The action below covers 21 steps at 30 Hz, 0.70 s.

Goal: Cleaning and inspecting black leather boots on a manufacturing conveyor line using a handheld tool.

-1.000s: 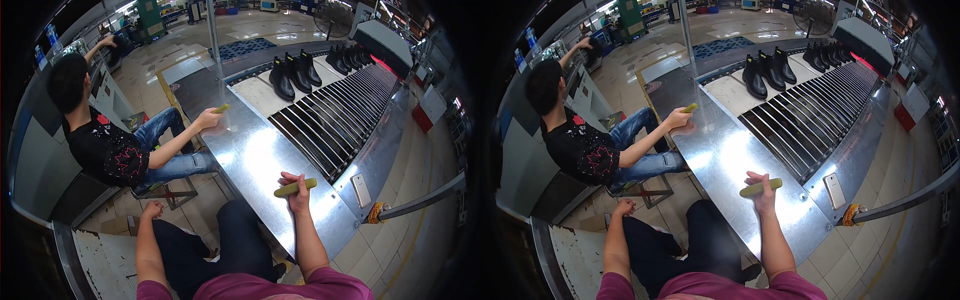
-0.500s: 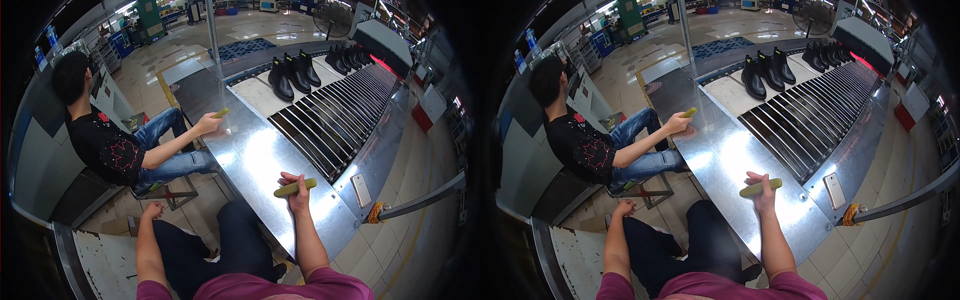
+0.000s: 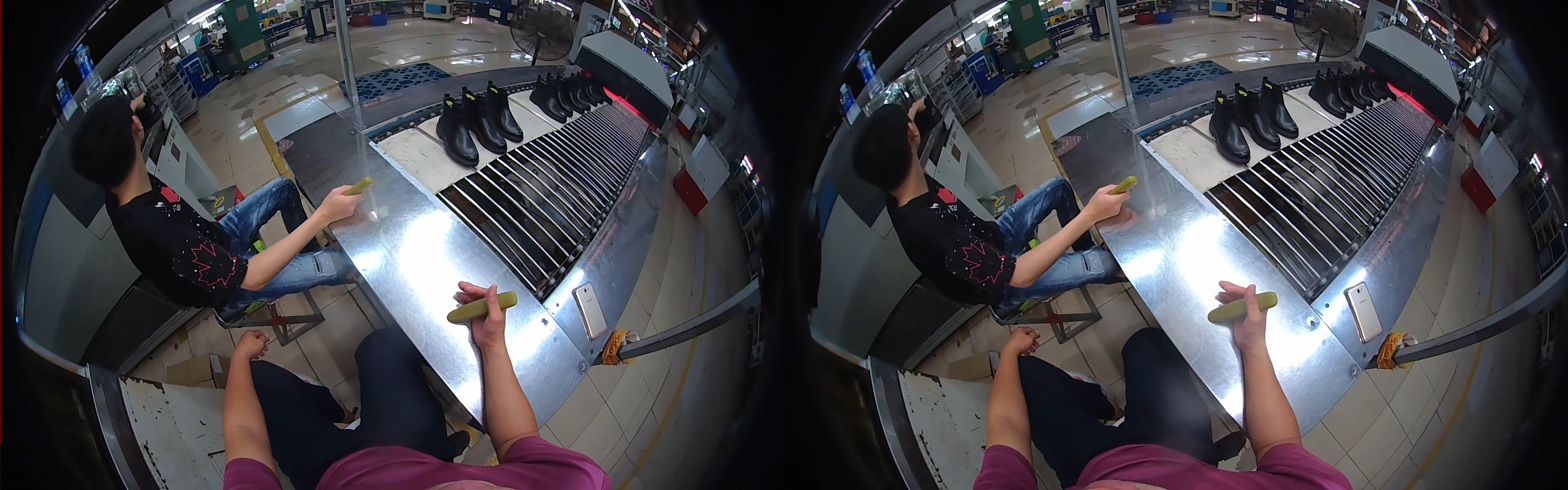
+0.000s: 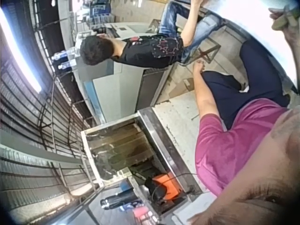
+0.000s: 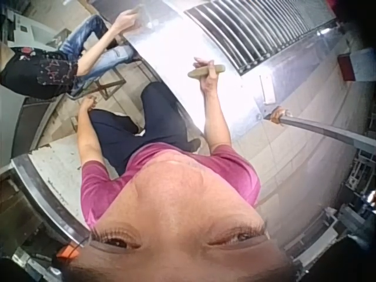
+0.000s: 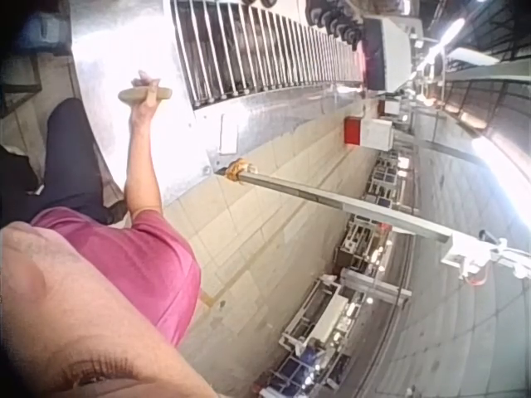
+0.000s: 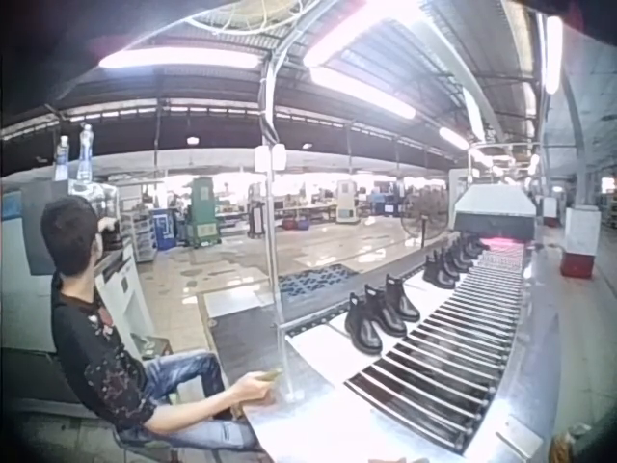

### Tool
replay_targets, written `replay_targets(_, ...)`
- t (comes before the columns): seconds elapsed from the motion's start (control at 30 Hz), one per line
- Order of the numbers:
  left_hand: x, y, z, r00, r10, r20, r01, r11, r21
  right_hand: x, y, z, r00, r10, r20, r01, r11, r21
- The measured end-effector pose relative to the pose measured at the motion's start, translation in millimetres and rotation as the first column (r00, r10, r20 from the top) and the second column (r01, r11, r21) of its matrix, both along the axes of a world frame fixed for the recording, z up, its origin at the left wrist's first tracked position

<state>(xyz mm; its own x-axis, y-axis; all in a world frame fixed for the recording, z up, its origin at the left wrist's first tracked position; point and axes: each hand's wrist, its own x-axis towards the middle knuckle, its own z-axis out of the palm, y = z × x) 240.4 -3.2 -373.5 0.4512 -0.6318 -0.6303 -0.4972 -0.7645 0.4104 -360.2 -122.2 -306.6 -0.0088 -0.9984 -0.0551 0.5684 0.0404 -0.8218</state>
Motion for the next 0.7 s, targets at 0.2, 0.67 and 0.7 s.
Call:
replay_targets(0.2, 8.9, 2.2, -1.9, 0.996, 0.047, -0.074, -0.046, 0.999, 0.015, 0.7, -1.9, -0.9, 1.0, 0.005, 0.007, -0.005, 1.0, -0.008)
replay_targets(0.67, -0.5, -4.3, -2.6, 0.997, 0.055, -0.047, -0.056, 0.998, -0.004, -6.6, -4.4, -2.2, 0.999, -0.008, -0.053, 0.008, 1.0, -0.012)
replay_targets(0.7, 0.6, -3.2, -1.7, 0.997, 0.058, -0.046, -0.058, 0.998, -0.004, -5.7, -4.0, -0.9, 0.999, -0.009, -0.043, 0.008, 1.0, -0.018)
